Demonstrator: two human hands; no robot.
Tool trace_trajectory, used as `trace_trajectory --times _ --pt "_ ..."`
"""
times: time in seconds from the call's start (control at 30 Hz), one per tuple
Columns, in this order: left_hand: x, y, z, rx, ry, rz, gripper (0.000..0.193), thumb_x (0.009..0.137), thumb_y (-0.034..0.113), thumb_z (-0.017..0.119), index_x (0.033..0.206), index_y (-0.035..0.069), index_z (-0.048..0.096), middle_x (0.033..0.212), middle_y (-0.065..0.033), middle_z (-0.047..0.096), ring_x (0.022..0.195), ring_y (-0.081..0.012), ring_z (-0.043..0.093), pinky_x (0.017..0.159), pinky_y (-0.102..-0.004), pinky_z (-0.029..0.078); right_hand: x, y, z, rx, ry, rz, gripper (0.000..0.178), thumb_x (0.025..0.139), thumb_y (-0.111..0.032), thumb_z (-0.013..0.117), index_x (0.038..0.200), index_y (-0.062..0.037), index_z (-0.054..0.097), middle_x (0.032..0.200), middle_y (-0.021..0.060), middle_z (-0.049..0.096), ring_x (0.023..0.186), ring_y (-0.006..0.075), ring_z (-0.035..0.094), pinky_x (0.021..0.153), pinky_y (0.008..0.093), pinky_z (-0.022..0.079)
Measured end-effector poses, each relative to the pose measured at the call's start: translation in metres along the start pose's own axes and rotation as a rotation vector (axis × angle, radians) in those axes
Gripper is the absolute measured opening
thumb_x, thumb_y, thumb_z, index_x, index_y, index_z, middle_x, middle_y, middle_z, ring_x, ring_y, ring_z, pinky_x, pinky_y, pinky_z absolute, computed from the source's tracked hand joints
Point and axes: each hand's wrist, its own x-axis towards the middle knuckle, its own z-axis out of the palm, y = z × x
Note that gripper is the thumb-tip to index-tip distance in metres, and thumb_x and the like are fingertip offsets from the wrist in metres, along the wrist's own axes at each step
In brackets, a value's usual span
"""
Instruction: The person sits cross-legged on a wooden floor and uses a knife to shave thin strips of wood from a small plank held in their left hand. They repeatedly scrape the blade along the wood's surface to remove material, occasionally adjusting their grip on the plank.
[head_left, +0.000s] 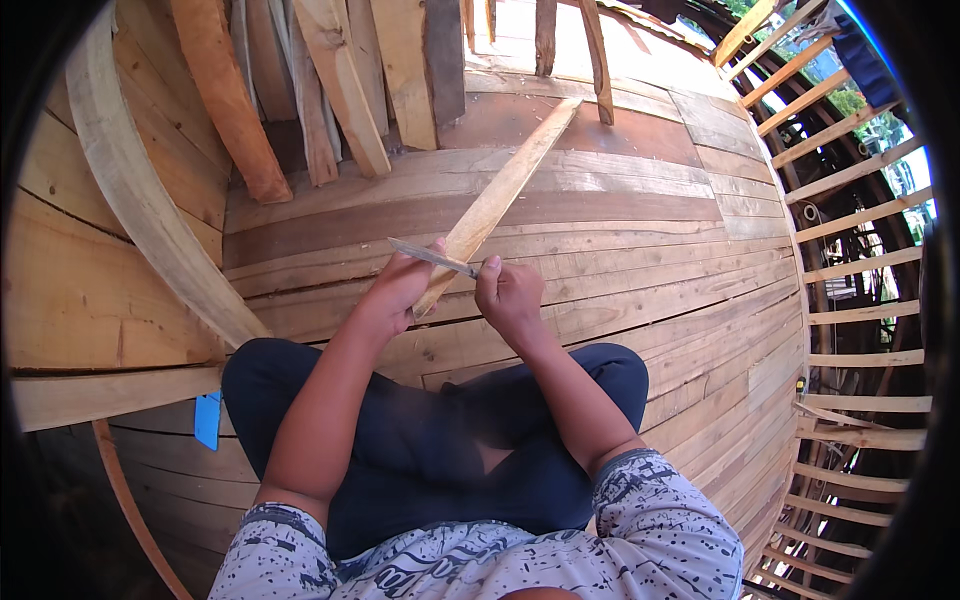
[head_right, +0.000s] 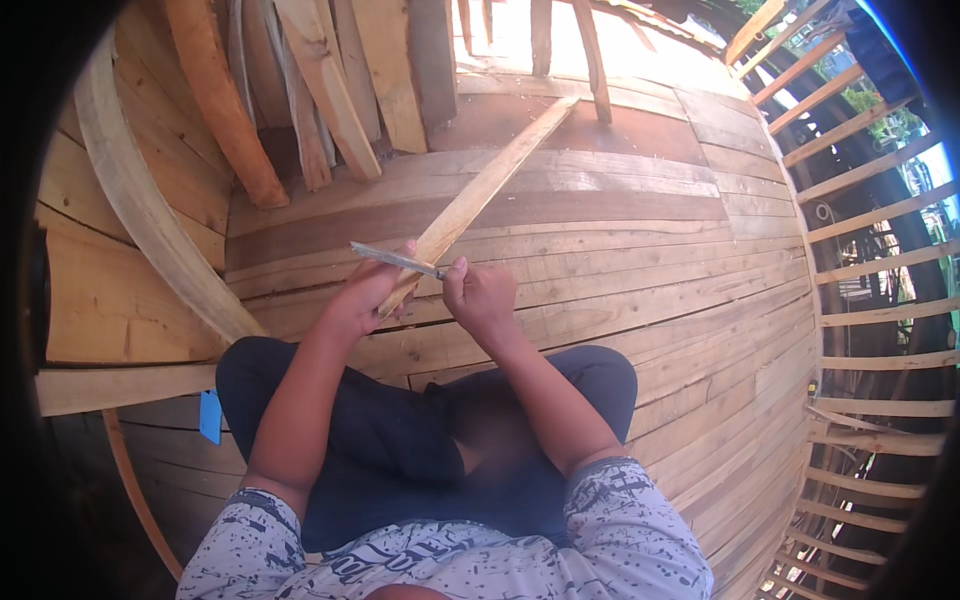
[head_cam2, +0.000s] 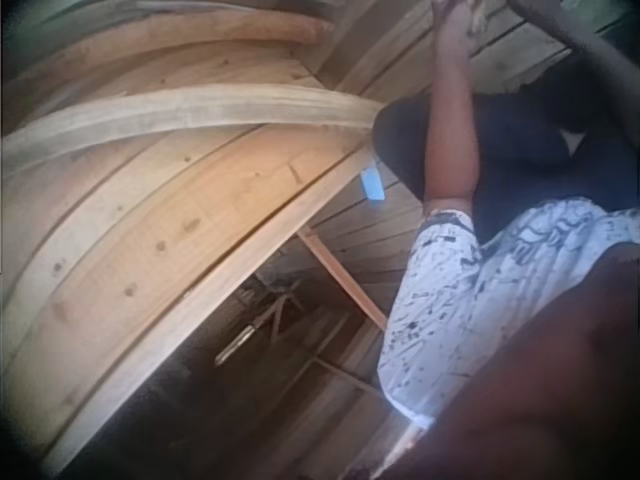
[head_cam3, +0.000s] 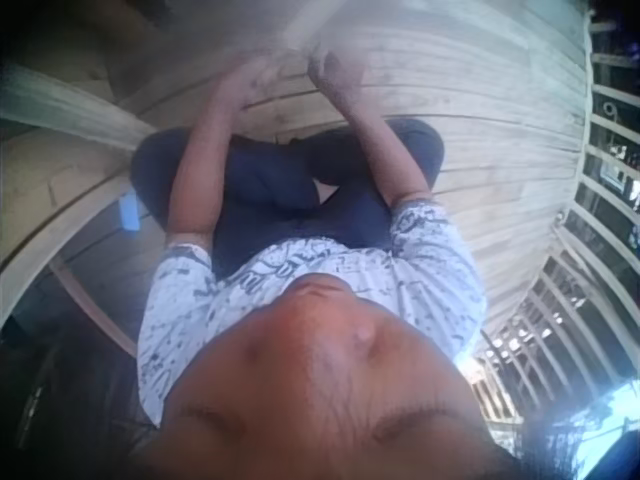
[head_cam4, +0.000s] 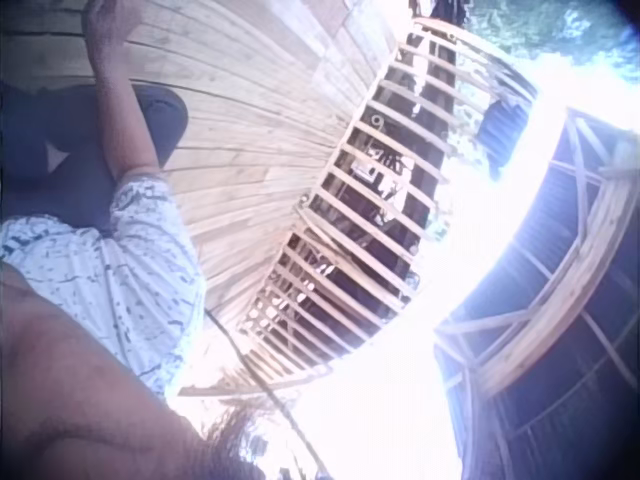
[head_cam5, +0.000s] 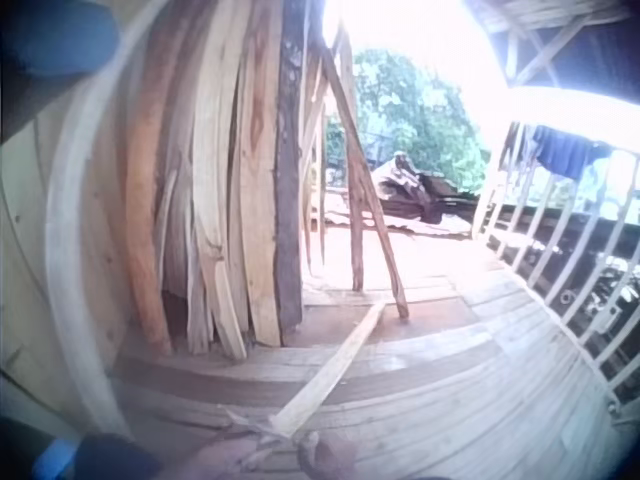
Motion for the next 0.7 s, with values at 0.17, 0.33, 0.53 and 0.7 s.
trace_trajectory --times 0.17,0.33,0.53,0.7 --pt "0.008 -0.006 -0.010 -0.036 -0.145 -0.015 0.035 0.104 0.042 0.050 0.097 0.008 0.057 0.068 -0.0018 0.054 0.053 -0.0097 0.050 0.042 -0.0256 0.039 0.023 0.024 0.005 -0.034 0.065 0.110 0.049 0.096 -0.021 0.047 0.051 -0.0048 0.058 0.046 0.0177 0.050 0.041 0.0373 0.052 0.044 0.0471 0.039" --pt "-0.002 -0.004 -0.003 -0.001 -0.018 -0.005 0.035 0.104 0.041 0.048 0.099 0.007 0.055 0.068 -0.0022 0.053 0.050 -0.0096 0.048 0.040 -0.0256 0.036 0.006 0.015 0.008 0.038 0.064 -0.006 0.049 0.097 -0.022 0.046 0.054 -0.0030 0.059 0.048 0.0189 0.051 0.041 0.0384 0.052 0.045 0.0481 0.040" --pt "0.007 -0.006 -0.009 -0.077 -0.114 -0.016 0.034 0.105 0.040 0.048 0.100 0.007 0.056 0.068 -0.0027 0.053 0.048 -0.0101 0.046 0.040 -0.0266 0.036 0.017 0.015 0.011 0.033 0.051 0.159 0.049 0.098 -0.023 0.044 0.055 -0.0028 0.059 0.048 0.0192 0.051 0.042 0.0390 0.052 0.046 0.0484 0.041" --pt "-0.009 -0.002 0.001 0.043 0.004 0.017 0.033 0.104 0.039 0.048 0.100 0.007 0.056 0.069 -0.0022 0.052 0.049 -0.0100 0.046 0.041 -0.0269 0.038 0.015 0.042 0.013 -0.051 0.015 0.120 0.050 0.099 -0.028 0.042 0.060 -0.0029 0.063 0.054 0.0217 0.056 0.047 0.0407 0.056 0.049 0.0508 0.043"
